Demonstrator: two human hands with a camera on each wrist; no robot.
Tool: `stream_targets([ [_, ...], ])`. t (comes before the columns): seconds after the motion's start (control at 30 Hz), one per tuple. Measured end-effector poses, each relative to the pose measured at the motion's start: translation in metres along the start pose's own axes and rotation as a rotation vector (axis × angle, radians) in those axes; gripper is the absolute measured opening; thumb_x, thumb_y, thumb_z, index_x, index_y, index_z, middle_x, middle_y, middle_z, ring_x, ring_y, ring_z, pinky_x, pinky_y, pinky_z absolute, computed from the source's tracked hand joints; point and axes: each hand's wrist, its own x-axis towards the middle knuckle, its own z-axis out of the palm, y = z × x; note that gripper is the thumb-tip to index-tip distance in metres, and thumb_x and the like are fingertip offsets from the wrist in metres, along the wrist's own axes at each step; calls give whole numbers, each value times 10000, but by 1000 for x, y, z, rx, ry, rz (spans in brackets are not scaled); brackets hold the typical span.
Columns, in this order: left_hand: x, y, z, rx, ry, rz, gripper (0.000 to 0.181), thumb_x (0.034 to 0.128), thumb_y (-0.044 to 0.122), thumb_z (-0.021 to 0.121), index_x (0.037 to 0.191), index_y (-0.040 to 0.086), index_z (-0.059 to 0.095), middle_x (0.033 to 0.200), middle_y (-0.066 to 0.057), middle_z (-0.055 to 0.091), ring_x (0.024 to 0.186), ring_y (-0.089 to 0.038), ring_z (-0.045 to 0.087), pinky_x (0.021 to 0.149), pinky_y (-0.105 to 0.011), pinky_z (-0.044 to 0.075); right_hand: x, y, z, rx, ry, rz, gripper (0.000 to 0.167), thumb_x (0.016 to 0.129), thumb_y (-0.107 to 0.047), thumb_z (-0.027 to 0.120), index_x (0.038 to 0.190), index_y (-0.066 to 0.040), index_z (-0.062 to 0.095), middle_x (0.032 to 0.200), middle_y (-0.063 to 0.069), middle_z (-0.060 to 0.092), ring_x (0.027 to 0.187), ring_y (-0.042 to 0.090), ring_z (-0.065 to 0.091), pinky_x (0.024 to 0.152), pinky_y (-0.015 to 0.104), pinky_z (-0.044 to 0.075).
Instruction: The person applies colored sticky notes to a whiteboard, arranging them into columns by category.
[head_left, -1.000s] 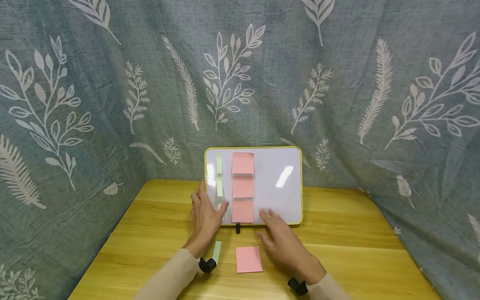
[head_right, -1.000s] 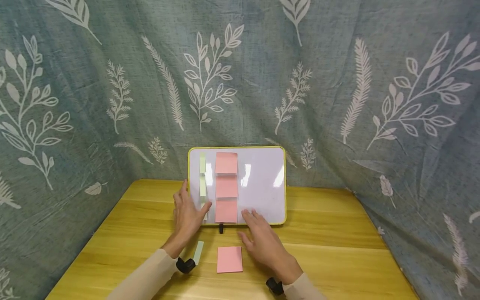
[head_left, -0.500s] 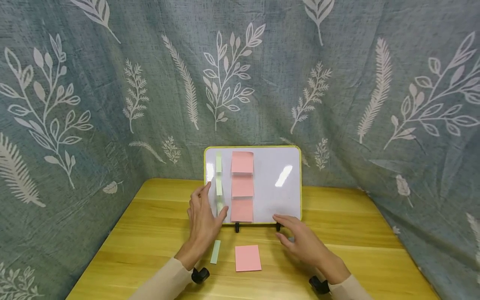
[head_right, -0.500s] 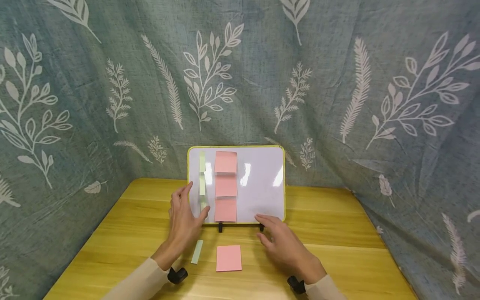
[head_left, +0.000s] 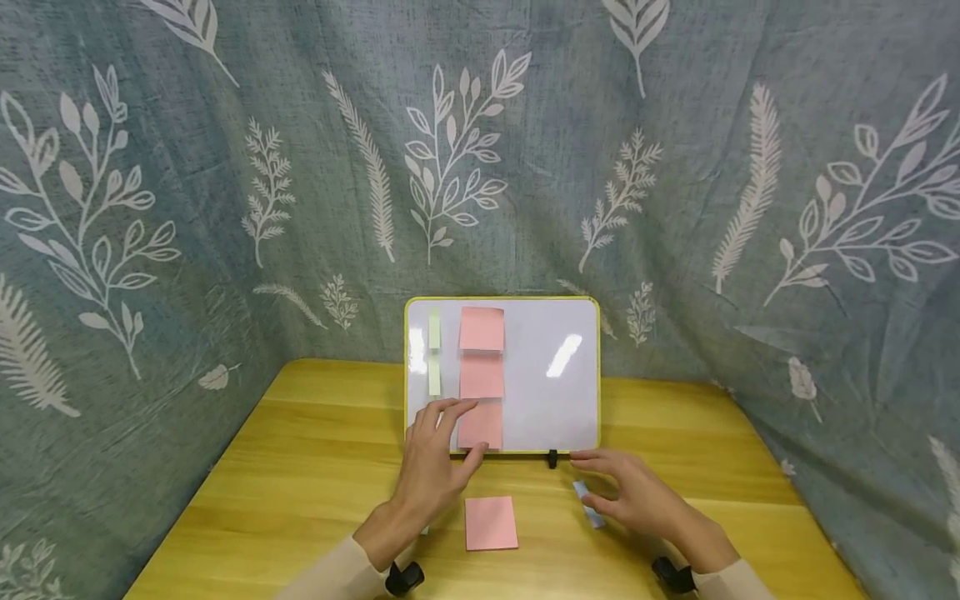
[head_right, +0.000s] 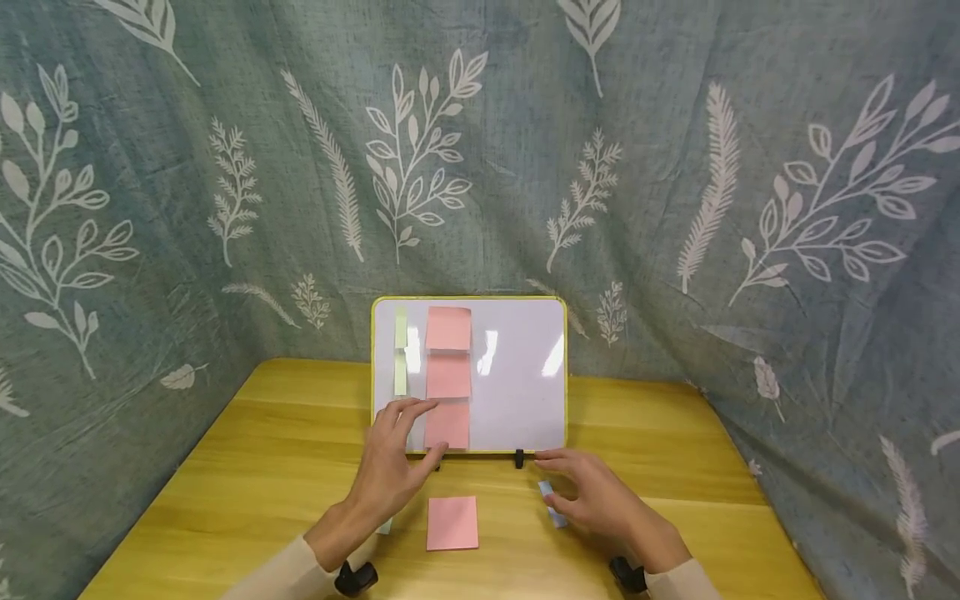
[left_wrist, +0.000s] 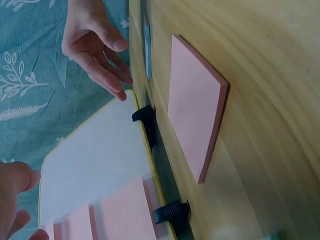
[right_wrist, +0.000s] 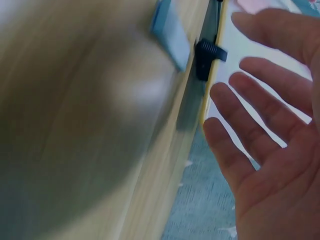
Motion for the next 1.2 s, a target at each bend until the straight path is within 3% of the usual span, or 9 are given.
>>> stream_targets([
  [0.23, 0, 6, 4, -65, -111, 41, 535, 1013, 256, 946, 1501, 174, 744, 1514, -84, 682, 1438, -337, 656, 1152, -659, 533, -2, 4, -9, 26, -105, 38, 580, 1062, -281, 890, 1576, -69, 723, 1635, 144, 708, 1494, 466, 672, 1173, 671, 590],
  [0.57, -8, 12, 17, -85, -303, 66, 443, 1043, 256, 911, 1455, 190, 766, 1413, -32, 710, 1235, -230, 712, 1080, -559, 573, -5, 8, -2, 39, -177, 34, 629, 1031, -357, 922, 1571, -96, 734, 1664, 94, 696, 1511, 436, 668, 1208, 617, 587],
  [0.73, -9, 18, 22, -78, -379, 82, 404, 1067, 297, 887, 1447, 242, 760, 1381, 11, 709, 1268, -199, 698, 1063, -474, 572, -4, 8, 0, 65, -204, 38, 589, 1033, -362, 922, 1548, -129, 755, 1662, 92, 697, 1502, 442, 668, 1203, 613, 590],
  [0.93, -11, 22, 27, -63, -466, 50, 389, 1097, 348, 850, 1467, 274, 755, 1387, 32, 707, 1286, -174, 679, 1103, -427, 560, -5, 7, 2, 68, -235, 76, 579, 1018, -406, 934, 1517, -158, 777, 1669, 63, 691, 1497, 429, 655, 1194, 644, 575],
  [1.2, -11, 22, 34, -23, -550, 44, 378, 1107, 369, 830, 1468, 279, 764, 1409, 18, 732, 1299, -171, 689, 1162, -473, 557, -4, 4, 4, 28, -222, 64, 617, 1005, -428, 943, 1511, -116, 778, 1649, 70, 702, 1484, 430, 662, 1184, 684, 559],
])
